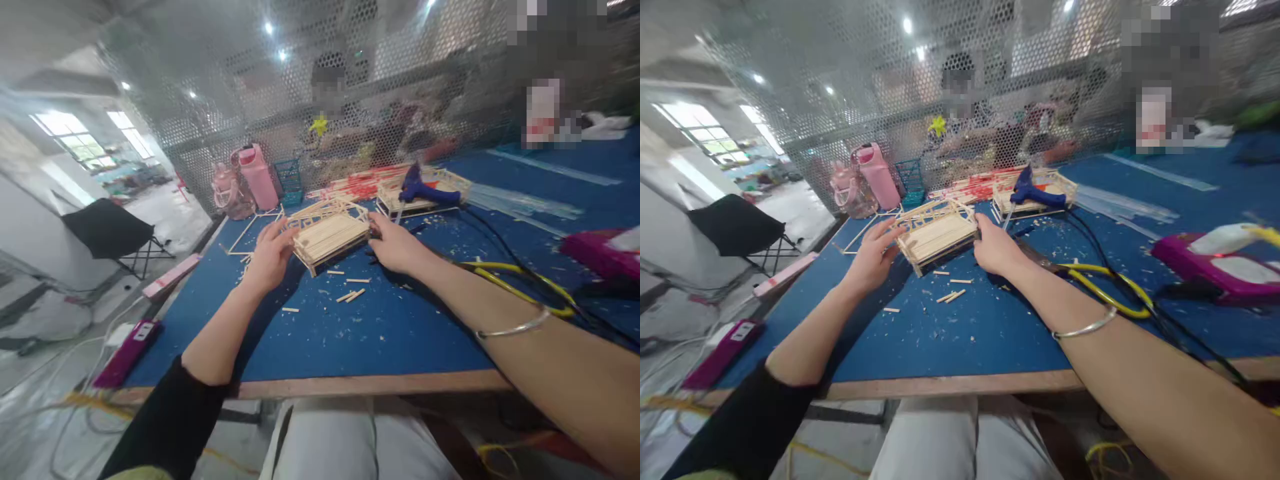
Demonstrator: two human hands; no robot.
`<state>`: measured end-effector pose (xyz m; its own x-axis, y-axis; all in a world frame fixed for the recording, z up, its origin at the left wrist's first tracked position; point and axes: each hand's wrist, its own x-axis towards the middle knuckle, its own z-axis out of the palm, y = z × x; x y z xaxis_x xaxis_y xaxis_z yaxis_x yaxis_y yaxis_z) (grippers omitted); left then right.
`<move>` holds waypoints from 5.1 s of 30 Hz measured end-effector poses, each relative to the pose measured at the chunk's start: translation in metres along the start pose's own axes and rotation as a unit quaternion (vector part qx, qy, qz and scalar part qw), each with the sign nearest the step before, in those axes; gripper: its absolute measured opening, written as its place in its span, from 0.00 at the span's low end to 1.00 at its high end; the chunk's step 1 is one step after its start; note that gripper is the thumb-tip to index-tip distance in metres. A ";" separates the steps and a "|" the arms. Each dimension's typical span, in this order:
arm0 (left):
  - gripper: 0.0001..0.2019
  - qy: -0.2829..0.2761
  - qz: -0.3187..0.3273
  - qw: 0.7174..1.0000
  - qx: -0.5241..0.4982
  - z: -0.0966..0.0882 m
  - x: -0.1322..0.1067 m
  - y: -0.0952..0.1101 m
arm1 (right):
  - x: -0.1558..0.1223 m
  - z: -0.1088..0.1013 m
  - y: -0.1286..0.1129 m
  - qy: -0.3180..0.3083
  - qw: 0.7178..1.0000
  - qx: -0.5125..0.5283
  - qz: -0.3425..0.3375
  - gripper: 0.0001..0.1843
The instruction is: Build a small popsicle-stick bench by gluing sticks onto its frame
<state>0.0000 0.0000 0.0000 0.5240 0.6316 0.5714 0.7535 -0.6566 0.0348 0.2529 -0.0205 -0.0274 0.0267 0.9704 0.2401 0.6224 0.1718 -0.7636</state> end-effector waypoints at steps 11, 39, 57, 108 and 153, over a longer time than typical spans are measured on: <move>0.10 0.023 -0.007 0.994 0.111 -0.028 -0.015 0.024 | -0.053 -0.008 -0.054 -0.020 0.989 -0.078 -0.127 0.10; 0.15 -0.028 -0.422 0.808 -0.410 -0.021 -0.038 0.085 | -0.052 0.045 -0.066 -0.127 0.975 0.166 -0.070 0.08; 0.08 -0.048 -0.373 0.922 -0.088 0.000 -0.021 0.090 | -0.024 0.031 -0.047 -0.117 0.968 -0.181 -0.130 0.16; 0.08 -0.029 -0.397 0.912 -0.100 0.004 -0.020 0.093 | -0.022 0.035 -0.045 -0.122 0.961 -0.180 -0.173 0.15; 0.07 -0.014 -0.407 0.907 -0.106 0.005 -0.020 0.094 | -0.023 0.038 -0.048 -0.120 0.939 -0.234 -0.221 0.15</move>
<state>0.0628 -0.0722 -0.0123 -0.1603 0.9509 0.2647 0.8028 -0.0304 0.5954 0.1928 -0.0446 -0.0183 -0.4574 0.8414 0.2878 0.8081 0.5284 -0.2604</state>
